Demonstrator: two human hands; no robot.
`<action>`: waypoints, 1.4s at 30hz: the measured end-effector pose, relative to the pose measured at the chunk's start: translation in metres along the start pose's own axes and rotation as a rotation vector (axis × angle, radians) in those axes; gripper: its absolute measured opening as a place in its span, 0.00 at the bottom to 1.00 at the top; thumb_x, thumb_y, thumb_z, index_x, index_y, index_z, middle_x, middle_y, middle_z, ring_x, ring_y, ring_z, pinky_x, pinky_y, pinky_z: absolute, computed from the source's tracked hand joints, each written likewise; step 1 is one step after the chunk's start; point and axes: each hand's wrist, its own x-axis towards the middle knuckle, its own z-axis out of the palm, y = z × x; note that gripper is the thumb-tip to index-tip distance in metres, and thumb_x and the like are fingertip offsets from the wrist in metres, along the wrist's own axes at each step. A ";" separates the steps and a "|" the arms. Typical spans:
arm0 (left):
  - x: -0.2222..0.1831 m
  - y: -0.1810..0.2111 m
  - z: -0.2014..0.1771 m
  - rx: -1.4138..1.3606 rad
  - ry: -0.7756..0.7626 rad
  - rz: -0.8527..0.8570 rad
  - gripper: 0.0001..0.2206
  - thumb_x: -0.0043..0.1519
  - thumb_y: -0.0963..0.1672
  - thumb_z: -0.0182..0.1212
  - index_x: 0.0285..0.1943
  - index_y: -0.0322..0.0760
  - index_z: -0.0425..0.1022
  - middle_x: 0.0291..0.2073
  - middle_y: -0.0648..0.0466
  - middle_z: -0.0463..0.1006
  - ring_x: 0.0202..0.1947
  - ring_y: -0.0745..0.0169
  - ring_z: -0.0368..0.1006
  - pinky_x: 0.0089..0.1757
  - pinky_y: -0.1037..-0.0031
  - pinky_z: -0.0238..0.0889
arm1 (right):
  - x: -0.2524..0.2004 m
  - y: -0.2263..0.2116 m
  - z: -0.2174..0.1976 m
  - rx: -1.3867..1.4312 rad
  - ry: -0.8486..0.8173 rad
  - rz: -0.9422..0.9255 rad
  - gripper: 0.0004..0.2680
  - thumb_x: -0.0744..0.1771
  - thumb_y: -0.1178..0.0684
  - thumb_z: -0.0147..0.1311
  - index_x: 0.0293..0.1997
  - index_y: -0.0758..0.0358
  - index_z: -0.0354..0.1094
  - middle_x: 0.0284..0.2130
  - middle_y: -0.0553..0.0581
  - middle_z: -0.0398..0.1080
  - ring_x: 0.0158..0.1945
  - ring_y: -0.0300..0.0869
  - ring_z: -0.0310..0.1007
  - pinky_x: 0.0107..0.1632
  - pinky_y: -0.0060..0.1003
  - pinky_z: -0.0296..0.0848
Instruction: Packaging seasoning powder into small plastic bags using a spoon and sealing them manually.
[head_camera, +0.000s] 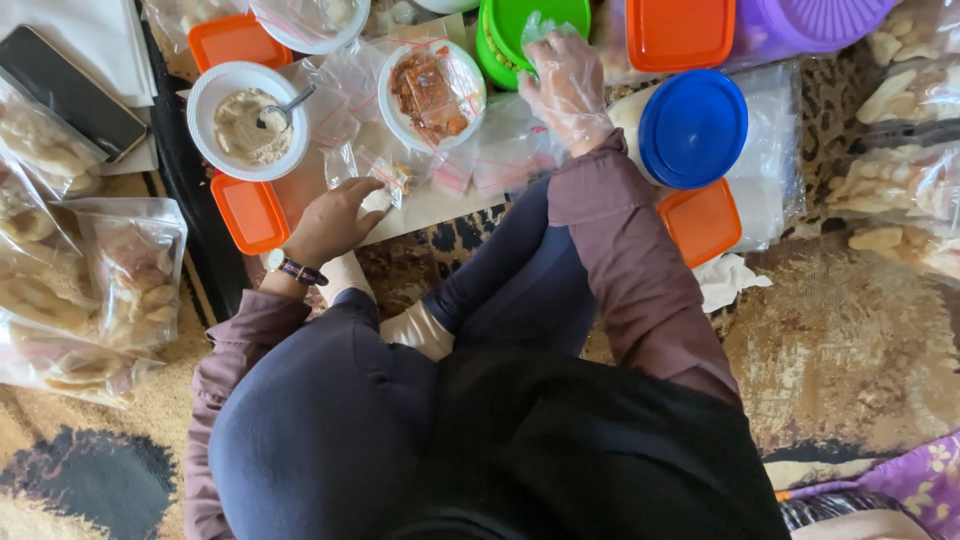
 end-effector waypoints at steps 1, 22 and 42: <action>0.000 0.002 -0.002 0.001 -0.006 -0.001 0.21 0.66 0.50 0.57 0.67 0.45 0.69 0.62 0.51 0.73 0.50 0.40 0.76 0.41 0.46 0.71 | 0.001 0.003 -0.002 0.004 -0.003 0.004 0.10 0.66 0.50 0.67 0.49 0.60 0.77 0.44 0.59 0.75 0.48 0.49 0.74 0.45 0.42 0.79; -0.006 0.015 -0.015 0.027 -0.002 0.017 0.22 0.67 0.51 0.55 0.69 0.43 0.68 0.62 0.50 0.74 0.54 0.42 0.74 0.44 0.47 0.69 | -0.003 0.031 -0.033 0.209 0.324 -0.167 0.15 0.66 0.68 0.70 0.55 0.61 0.71 0.59 0.65 0.69 0.54 0.67 0.72 0.43 0.56 0.80; 0.012 -0.057 0.050 0.045 0.050 -0.136 0.24 0.62 0.52 0.64 0.68 0.48 0.71 0.60 0.49 0.75 0.60 0.41 0.71 0.53 0.52 0.71 | -0.060 -0.150 -0.043 1.072 -0.183 0.029 0.09 0.71 0.49 0.59 0.56 0.55 0.71 0.47 0.61 0.75 0.47 0.53 0.76 0.56 0.45 0.76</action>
